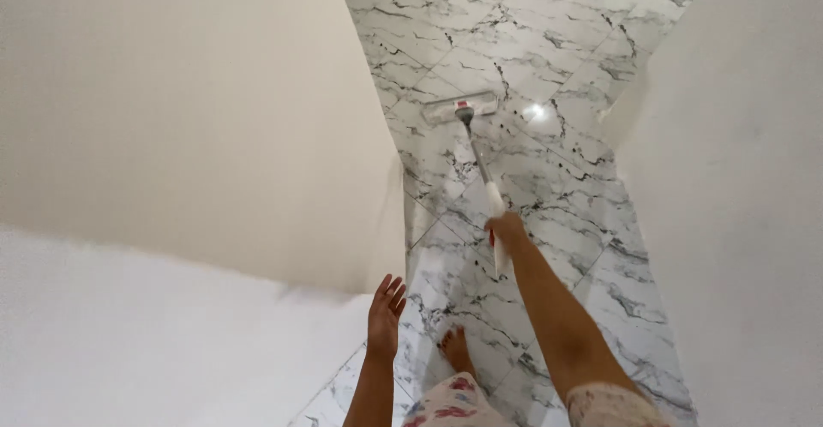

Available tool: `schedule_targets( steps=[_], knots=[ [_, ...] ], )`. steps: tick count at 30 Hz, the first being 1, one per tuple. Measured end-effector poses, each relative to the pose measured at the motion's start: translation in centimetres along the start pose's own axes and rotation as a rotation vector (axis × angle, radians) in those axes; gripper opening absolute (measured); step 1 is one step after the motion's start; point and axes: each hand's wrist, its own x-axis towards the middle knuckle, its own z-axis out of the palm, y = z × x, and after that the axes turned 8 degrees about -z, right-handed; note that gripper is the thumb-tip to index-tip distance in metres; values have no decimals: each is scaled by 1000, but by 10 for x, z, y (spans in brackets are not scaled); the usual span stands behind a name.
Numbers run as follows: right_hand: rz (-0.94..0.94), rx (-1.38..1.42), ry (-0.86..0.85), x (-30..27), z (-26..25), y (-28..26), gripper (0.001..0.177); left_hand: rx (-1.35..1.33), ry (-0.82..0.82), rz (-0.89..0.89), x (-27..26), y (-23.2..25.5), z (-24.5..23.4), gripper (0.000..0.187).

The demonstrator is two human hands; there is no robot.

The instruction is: Mopping a marble-patterned tiled floor with a spray mop.

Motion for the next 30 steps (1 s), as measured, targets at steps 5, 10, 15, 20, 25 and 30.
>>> schedule_targets(
  steps=[5,10,15,20,25,30],
  knots=[
    [-26,-7,73,-96,-18,92,29,24,-62,-41,-36,-52,4,54],
    [-78,-72,29,-241,-63,182,17,69,-62,-98,-106,-97,1,55],
    [71,-183,36,-339,-137,226,15,4,-68,-132,-144,-121,-20,58],
    [63,-139,23,-371,-118,219,15,54,-51,-98,-181,-112,-45,59],
    [60,-74,22,-390,-69,201,15,164,-12,-103,-215,-105,-119,59],
    [112,-7,26,-449,-16,201,15,215,24,-120,-261,-94,-203,59]
  ],
)
